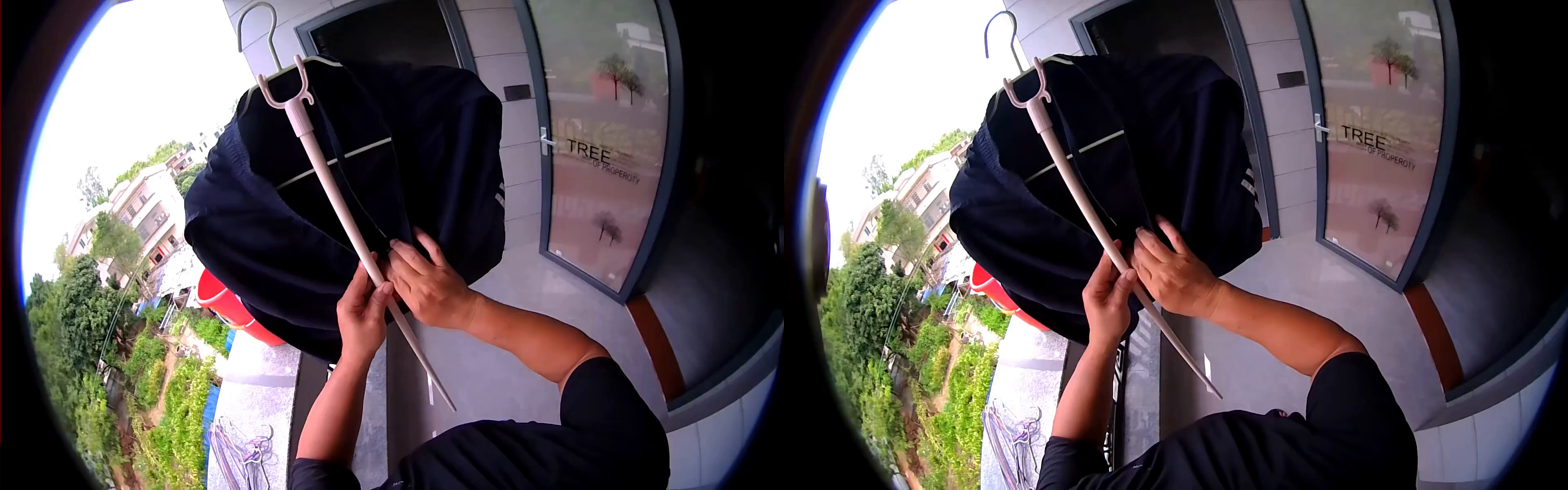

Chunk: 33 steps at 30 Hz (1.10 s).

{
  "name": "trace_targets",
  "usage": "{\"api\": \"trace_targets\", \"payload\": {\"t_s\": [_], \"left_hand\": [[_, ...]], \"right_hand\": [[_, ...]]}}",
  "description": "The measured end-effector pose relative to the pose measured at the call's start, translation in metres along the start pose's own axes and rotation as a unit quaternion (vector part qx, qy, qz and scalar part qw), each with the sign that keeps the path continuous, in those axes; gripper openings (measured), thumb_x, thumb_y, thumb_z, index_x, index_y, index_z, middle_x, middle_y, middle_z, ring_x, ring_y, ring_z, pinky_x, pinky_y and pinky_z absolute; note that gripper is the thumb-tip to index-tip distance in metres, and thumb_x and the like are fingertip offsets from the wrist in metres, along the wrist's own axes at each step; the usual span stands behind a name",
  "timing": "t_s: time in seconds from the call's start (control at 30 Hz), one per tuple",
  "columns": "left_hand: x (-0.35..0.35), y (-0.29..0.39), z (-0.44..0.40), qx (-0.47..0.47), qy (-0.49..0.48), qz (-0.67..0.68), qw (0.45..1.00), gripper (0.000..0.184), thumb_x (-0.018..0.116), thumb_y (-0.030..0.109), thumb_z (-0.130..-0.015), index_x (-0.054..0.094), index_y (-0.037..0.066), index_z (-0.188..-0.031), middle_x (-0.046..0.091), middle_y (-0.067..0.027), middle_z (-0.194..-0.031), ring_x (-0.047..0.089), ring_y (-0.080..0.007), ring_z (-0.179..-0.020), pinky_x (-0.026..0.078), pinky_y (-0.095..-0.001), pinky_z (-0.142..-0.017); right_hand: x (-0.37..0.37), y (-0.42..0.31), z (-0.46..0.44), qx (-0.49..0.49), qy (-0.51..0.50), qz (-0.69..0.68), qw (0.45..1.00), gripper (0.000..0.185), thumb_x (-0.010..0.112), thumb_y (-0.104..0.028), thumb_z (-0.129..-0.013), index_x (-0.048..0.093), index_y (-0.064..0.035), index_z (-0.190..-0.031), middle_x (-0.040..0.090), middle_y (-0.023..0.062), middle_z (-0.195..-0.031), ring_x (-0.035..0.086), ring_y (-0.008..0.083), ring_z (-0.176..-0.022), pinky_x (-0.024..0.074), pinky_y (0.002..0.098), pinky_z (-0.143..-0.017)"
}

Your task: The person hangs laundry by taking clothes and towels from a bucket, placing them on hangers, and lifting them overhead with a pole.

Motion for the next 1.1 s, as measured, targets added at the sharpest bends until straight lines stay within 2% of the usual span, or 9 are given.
{"api": "trace_targets", "payload": {"t_s": [0.3, 0.47, 0.53, 0.6, 0.63, 0.67, 0.77, 0.93, 1.1], "left_hand": [[0.018, 0.041, -0.052, -0.031, -0.034, 0.061, 0.997, 0.054, 0.066, 0.009, -0.102, 0.045, -0.002, -0.151, 0.072, -0.0085, -0.101, 0.071, -0.0166, -0.087, 0.059, -0.0289, -0.078], [0.020, 0.078, -0.095, -0.021, -0.045, 0.089, 0.995, 0.053, 0.064, 0.011, -0.103, 0.044, 0.000, -0.151, 0.071, -0.0104, -0.097, 0.073, -0.0199, -0.084, 0.062, -0.0339, -0.079], [0.016, 0.089, -0.115, 0.002, -0.044, 0.090, 0.995, 0.052, 0.064, 0.012, -0.103, 0.046, 0.001, -0.150, 0.071, -0.0103, -0.097, 0.073, -0.0190, -0.083, 0.063, -0.0340, -0.079], [0.006, 0.103, -0.141, 0.019, -0.049, 0.097, 0.994, 0.051, 0.063, 0.012, -0.104, 0.046, 0.003, -0.151, 0.071, -0.0103, -0.098, 0.073, -0.0182, -0.085, 0.063, -0.0342, -0.081], [0.004, 0.112, -0.150, 0.022, -0.051, 0.113, 0.992, 0.050, 0.062, 0.012, -0.104, 0.046, 0.003, -0.151, 0.071, -0.0101, -0.099, 0.072, -0.0181, -0.085, 0.063, -0.0342, -0.081], [0.003, 0.125, -0.159, 0.032, -0.057, 0.096, 0.993, 0.051, 0.062, 0.012, -0.104, 0.046, 0.003, -0.151, 0.071, -0.0099, -0.099, 0.072, -0.0180, -0.086, 0.063, -0.0340, -0.082], [-0.002, 0.161, -0.180, 0.046, -0.080, 0.056, 0.994, 0.055, 0.061, 0.012, -0.105, 0.040, 0.005, -0.155, 0.070, -0.0100, -0.105, 0.071, -0.0178, -0.087, 0.063, -0.0345, -0.084], [0.002, 0.179, -0.190, 0.128, -0.072, -0.002, 0.989, 0.069, 0.063, 0.006, -0.103, 0.029, 0.008, -0.162, 0.069, -0.0109, -0.112, 0.070, -0.0171, -0.087, 0.061, -0.0325, -0.079], [0.001, 0.191, -0.151, 0.154, -0.053, -0.156, 0.974, 0.075, 0.068, 0.011, -0.101, 0.027, 0.012, -0.163, 0.070, -0.0091, -0.107, 0.070, -0.0144, -0.088, 0.060, -0.0298, -0.072]], "right_hand": [[-0.035, 0.000, 0.054, 0.040, 0.217, -0.144, 0.965, 0.036, 0.073, -0.004, -0.085, 0.065, 0.0006, -0.119, 0.067, 0.0145, -0.119, 0.063, 0.0308, -0.108, 0.0540, 0.0396, -0.090], [0.012, -0.077, 0.162, 0.314, -0.029, -0.327, 0.891, 0.043, 0.085, -0.021, -0.085, 0.066, -0.0010, -0.118, 0.072, 0.0149, -0.103, 0.070, 0.0311, -0.093, 0.0547, 0.0408, -0.085], [0.058, -0.110, 0.235, 0.548, -0.211, -0.569, 0.575, 0.031, 0.079, -0.031, -0.093, 0.071, -0.0014, -0.099, 0.075, 0.0065, -0.084, 0.072, 0.0147, -0.074, 0.0567, 0.0311, -0.074], [0.064, -0.119, 0.276, 0.533, -0.389, -0.555, 0.507, 0.040, 0.069, -0.043, -0.098, 0.072, -0.0037, -0.088, 0.073, 0.0039, -0.076, 0.065, 0.0126, -0.066, 0.0551, 0.0291, -0.068], [0.098, -0.128, 0.326, 0.439, -0.447, -0.510, 0.589, 0.039, 0.068, -0.041, -0.099, 0.072, -0.0042, -0.087, 0.070, 0.0019, -0.073, 0.063, 0.0118, -0.065, 0.0529, 0.0295, -0.065], [0.119, -0.136, 0.355, 0.458, -0.454, -0.510, 0.570, 0.044, 0.071, -0.044, -0.096, 0.075, -0.0115, -0.124, 0.073, 0.0085, -0.075, 0.066, 0.0201, -0.061, 0.0569, 0.0415, -0.064], [0.148, -0.133, 0.364, 0.600, -0.261, -0.624, 0.426, 0.043, 0.069, -0.048, -0.095, 0.075, -0.0063, -0.100, 0.073, 0.0108, -0.078, 0.068, 0.0220, -0.067, 0.0566, 0.0409, -0.068], [0.079, -0.078, 0.199, 0.502, -0.089, -0.556, 0.656, 0.038, 0.065, -0.041, -0.102, 0.069, -0.0042, -0.096, 0.062, 0.0007, -0.071, 0.058, 0.0096, -0.063, 0.0476, 0.0262, -0.056], [0.001, -0.040, 0.073, 0.316, 0.105, -0.666, 0.668, 0.036, 0.048, -0.036, -0.111, 0.058, -0.0020, -0.112, 0.048, -0.0005, -0.065, 0.043, 0.0061, -0.049, 0.0432, 0.0223, -0.045]]}}
Point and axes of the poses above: each hand's wrist, its own z-axis away from the middle knuckle, its own x-axis out of the palm, y = z × x, the point moved 1 cm from there along -z, towards the middle knuckle
